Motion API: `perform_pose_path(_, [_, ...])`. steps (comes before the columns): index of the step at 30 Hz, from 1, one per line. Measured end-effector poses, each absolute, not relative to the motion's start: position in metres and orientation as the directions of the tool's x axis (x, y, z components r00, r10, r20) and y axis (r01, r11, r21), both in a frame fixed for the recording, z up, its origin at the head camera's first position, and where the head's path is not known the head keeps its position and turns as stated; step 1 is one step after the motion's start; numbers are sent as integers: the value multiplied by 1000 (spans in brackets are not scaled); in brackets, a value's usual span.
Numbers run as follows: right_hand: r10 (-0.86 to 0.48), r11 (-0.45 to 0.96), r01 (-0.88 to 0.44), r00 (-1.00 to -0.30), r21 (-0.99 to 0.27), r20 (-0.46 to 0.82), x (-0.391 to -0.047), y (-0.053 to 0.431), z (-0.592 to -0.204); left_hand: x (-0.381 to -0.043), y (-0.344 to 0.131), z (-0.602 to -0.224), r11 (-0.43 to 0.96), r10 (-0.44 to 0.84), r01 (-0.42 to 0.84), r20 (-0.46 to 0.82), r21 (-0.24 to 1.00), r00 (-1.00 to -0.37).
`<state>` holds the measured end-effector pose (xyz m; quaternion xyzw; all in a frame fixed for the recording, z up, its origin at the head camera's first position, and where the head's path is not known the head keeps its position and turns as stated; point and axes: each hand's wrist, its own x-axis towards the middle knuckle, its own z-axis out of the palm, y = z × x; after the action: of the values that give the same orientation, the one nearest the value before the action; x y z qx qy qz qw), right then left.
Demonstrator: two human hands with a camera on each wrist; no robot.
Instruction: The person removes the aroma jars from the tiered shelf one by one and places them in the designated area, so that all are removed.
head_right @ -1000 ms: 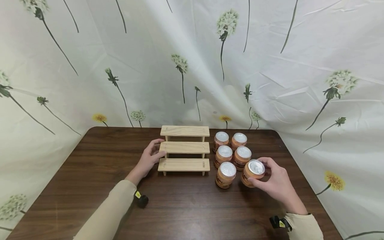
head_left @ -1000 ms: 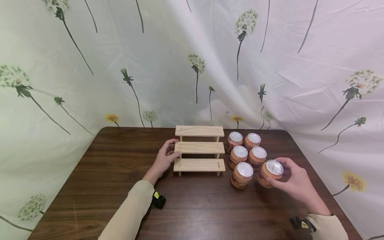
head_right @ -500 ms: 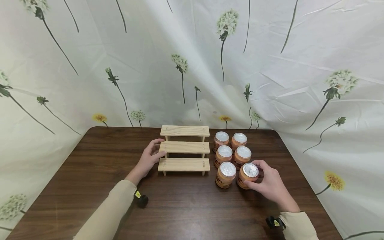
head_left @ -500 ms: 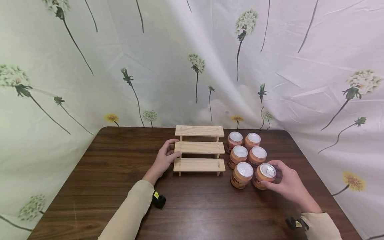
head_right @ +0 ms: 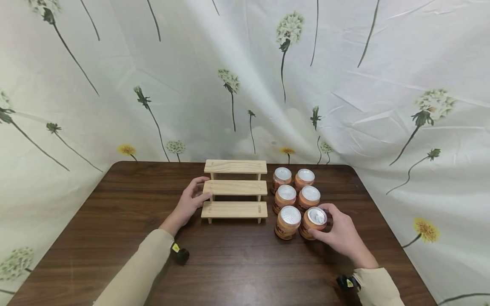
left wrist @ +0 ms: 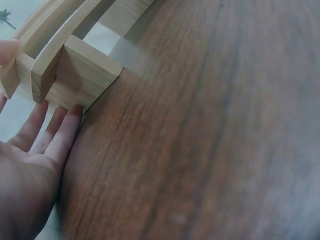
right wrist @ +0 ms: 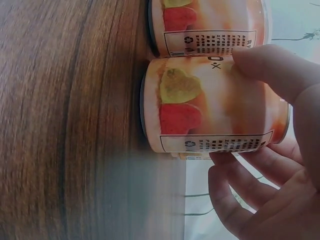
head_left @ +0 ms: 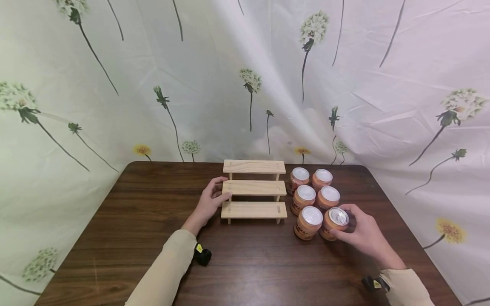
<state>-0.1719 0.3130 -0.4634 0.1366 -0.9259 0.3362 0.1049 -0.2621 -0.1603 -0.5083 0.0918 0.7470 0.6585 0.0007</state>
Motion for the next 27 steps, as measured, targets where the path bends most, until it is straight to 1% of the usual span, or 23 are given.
perform_pose_path(9, [-184, 756, -304, -949, -580, 257, -171, 311, -459, -263, -160, -509, 126, 137, 137, 120, 983, -983])
perform_pose_path(19, [-219, 781, -368, -918, -505, 329, -174, 309, -459, -263, -161, -508, 121, 130, 133, 117, 984, -985])
perform_pose_path(22, [-235, 788, -380, -913, -485, 333, -175, 309, -459, -263, -161, -508, 116, 123, 135, 121, 984, -985])
perform_pose_path(27, [-237, 748, -359, -930, -558, 281, -175, 311, -454, -262, -162, -509, 122, 122, 126, 112, 984, -986])
